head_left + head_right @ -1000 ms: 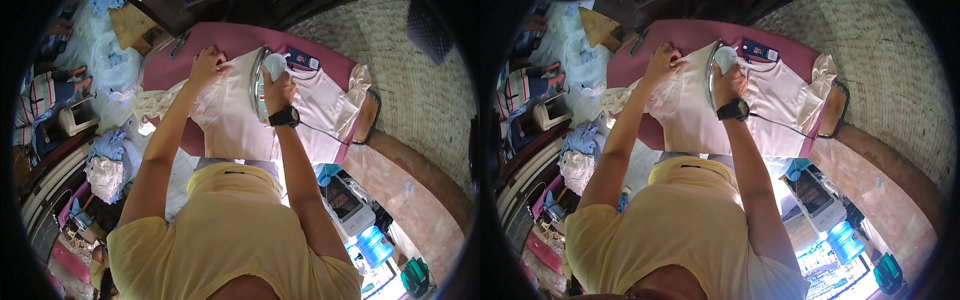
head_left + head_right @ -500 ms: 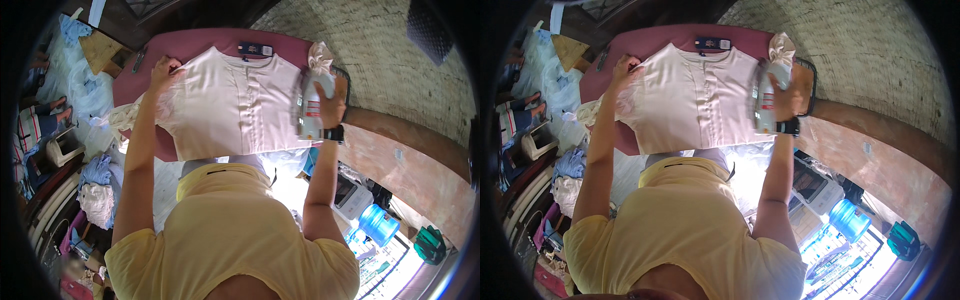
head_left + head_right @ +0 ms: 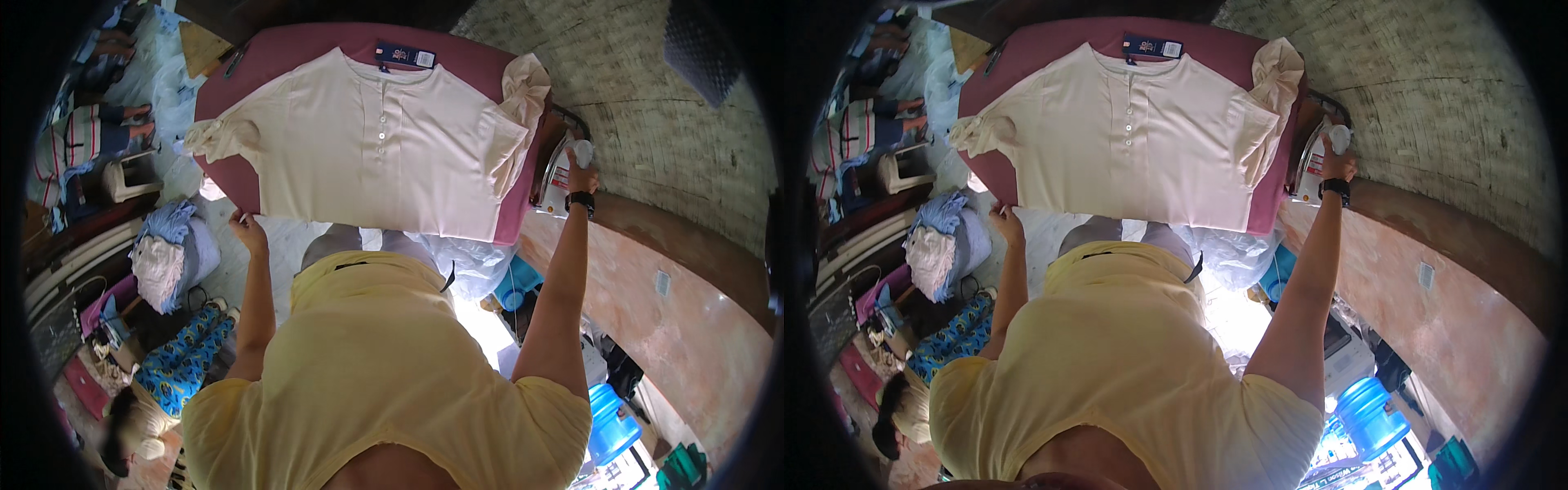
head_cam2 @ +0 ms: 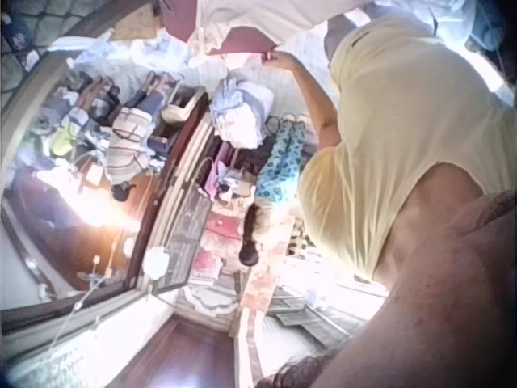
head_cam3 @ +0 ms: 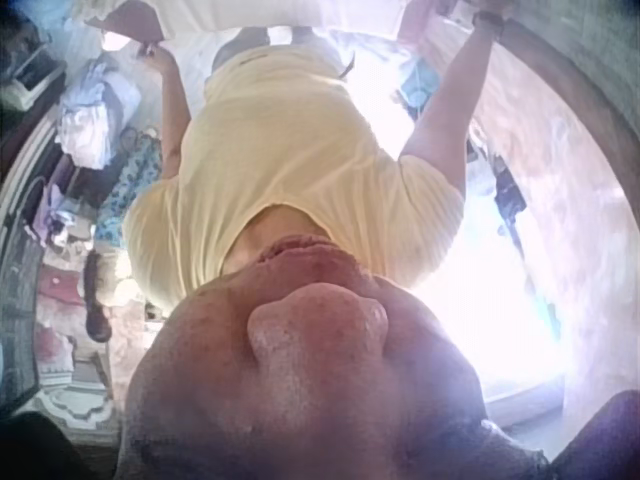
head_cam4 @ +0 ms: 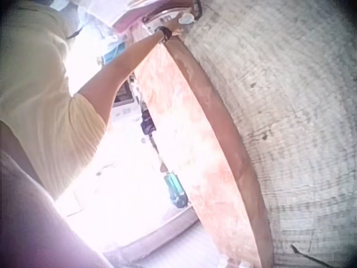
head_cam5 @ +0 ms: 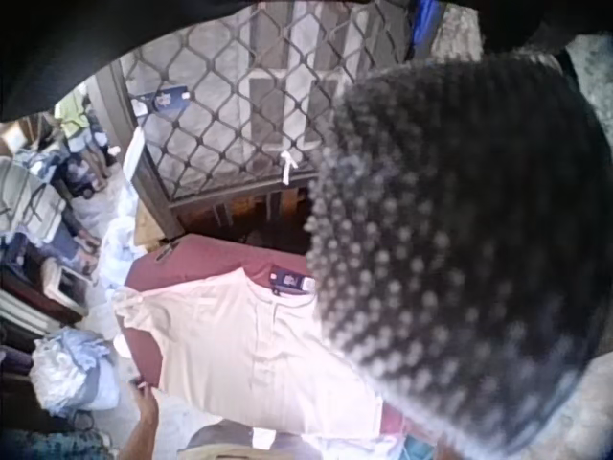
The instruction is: The person irons a light-colored shirt on an ironing board using an electric iron, smoothing different sections of the fabric and turning the garment over to iron both sides.
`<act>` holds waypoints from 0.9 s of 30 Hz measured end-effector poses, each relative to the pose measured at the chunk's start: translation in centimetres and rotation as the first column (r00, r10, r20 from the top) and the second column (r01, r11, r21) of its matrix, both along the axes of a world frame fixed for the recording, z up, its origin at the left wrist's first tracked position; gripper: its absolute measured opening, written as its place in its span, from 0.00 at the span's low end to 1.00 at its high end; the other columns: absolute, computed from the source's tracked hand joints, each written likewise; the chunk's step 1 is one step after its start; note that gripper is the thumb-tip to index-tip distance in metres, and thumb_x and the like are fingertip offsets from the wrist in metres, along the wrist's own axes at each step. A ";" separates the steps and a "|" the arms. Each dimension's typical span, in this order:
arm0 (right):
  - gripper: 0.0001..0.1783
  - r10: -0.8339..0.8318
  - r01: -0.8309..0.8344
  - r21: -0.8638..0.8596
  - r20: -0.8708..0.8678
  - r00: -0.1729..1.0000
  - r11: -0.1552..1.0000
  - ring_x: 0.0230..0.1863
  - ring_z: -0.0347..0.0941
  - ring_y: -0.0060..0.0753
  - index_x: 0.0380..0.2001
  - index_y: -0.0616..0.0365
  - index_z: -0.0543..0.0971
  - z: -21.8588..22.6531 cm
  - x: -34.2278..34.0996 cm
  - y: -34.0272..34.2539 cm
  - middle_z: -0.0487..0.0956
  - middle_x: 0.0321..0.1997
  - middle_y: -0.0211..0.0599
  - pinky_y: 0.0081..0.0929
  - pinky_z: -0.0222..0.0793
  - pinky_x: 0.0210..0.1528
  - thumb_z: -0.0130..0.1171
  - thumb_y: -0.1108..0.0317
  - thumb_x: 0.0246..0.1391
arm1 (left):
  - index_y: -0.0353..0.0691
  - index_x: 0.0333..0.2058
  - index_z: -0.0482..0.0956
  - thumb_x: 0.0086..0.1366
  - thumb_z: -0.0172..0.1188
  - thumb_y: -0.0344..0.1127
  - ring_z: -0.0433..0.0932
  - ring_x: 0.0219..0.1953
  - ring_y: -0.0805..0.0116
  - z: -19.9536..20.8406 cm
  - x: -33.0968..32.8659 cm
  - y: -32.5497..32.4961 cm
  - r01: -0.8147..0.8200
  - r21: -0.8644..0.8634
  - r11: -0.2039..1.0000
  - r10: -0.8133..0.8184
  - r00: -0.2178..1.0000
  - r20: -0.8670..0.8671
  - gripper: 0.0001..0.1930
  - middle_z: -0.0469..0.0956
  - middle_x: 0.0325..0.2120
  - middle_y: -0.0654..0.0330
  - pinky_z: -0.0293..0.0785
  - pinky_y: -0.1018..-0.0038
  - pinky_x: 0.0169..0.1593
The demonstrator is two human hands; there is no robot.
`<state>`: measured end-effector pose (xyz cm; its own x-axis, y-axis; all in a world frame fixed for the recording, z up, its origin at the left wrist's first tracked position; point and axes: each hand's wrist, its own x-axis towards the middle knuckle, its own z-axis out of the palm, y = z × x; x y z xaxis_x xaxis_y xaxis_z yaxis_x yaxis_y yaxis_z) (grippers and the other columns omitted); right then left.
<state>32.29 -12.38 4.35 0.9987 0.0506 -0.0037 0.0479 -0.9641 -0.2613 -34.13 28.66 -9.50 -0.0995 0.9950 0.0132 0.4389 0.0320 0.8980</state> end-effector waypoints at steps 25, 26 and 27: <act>0.29 0.194 -0.030 0.461 -0.314 0.929 0.887 0.45 0.78 0.34 0.45 0.59 0.80 -17.6 -29.3 -8.5 0.83 0.43 0.40 0.34 0.70 0.50 0.76 0.56 0.41 | 0.32 0.56 0.69 0.68 0.57 0.40 0.77 0.48 0.65 -2.3 -5.1 -8.0 0.614 -0.385 0.689 -0.688 0.721 -0.081 0.23 0.79 0.46 0.51 0.70 0.71 0.52; 0.28 0.232 0.065 0.615 -0.391 0.891 0.785 0.44 0.77 0.32 0.45 0.60 0.80 -18.2 -29.4 -7.9 0.83 0.43 0.38 0.32 0.69 0.51 0.75 0.57 0.42 | 0.31 0.56 0.69 0.70 0.55 0.40 0.77 0.47 0.66 -1.7 -5.7 -8.6 0.617 -0.324 0.717 -0.657 0.754 -0.019 0.22 0.80 0.46 0.51 0.70 0.72 0.51; 0.27 0.290 0.169 0.745 -0.443 0.848 0.646 0.44 0.77 0.29 0.45 0.61 0.80 -18.4 -29.9 -7.5 0.83 0.43 0.36 0.31 0.69 0.51 0.74 0.57 0.44 | 0.31 0.56 0.69 0.70 0.54 0.39 0.76 0.46 0.68 -1.0 -6.3 -8.5 0.614 -0.359 0.702 -0.657 0.754 0.004 0.21 0.80 0.44 0.52 0.70 0.74 0.50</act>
<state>2.34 -19.84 -14.10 0.8539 0.3246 -0.4068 -0.2532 -0.4238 -0.8696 -40.45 20.16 -10.49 0.5395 0.7678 -0.3456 0.5601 -0.0208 0.8282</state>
